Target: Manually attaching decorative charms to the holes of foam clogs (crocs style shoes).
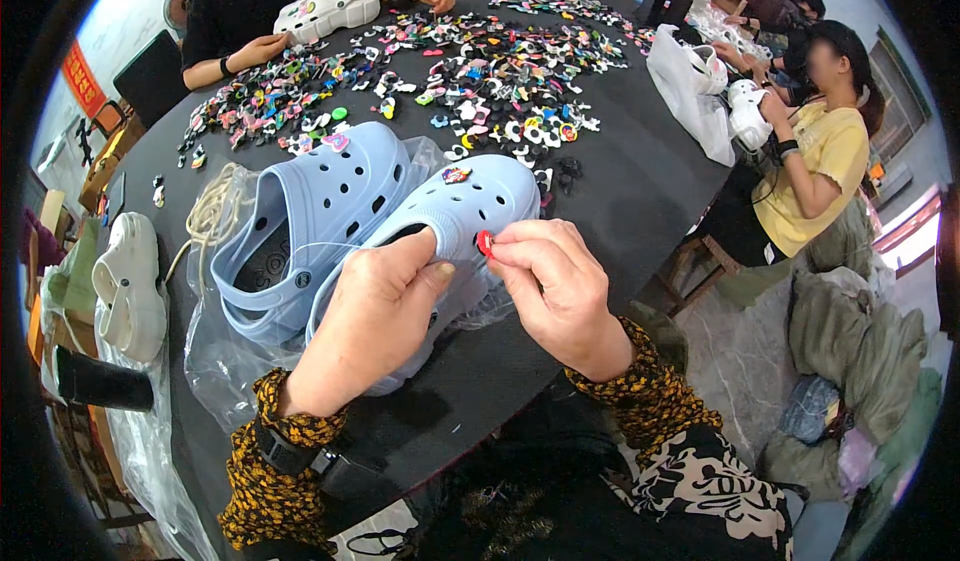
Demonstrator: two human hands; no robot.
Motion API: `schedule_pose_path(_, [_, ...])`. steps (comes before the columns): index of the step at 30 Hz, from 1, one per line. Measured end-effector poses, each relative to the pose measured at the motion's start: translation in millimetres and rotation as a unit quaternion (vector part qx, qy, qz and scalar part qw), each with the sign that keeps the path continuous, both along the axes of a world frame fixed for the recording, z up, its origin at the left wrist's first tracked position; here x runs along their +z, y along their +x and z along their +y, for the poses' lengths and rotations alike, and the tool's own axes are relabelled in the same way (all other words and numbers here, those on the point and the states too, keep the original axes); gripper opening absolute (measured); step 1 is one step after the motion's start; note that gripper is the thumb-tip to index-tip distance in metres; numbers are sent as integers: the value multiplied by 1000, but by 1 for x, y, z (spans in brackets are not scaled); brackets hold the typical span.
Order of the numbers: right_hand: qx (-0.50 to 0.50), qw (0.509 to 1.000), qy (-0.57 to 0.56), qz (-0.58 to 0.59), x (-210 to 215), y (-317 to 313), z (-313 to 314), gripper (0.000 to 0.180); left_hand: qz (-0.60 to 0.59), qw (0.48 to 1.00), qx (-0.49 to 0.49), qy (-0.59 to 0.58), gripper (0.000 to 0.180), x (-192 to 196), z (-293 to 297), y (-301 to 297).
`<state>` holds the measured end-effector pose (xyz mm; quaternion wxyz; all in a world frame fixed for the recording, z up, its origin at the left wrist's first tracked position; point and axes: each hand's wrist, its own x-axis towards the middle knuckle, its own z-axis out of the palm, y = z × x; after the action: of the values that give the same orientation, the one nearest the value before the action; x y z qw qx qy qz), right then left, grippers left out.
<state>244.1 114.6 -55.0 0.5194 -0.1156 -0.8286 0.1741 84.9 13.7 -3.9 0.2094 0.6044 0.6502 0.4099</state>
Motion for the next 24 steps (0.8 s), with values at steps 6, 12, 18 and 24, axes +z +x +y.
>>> schedule_pose_path(6, [-9, 1000, -13, 13, 0, -3, -4, 23, 48, 999, -8, 12, 13, 1, -1, 3])
schedule_pose_path(12, [-42, 999, 28, -4, 1, -3, -10, 27, 40, 999, -4, 16, 15, 3, -2, 7])
schedule_pose_path(18, [-45, 996, 68, -38, -5, 4, -19, 36, 6, 1000, 8, -2, 14, 2, -1, 7])
schedule_pose_path(24, [-65, 985, 83, -138, -6, 10, -27, 42, 26, 1000, 6, 6, 15, 1, -1, 8])
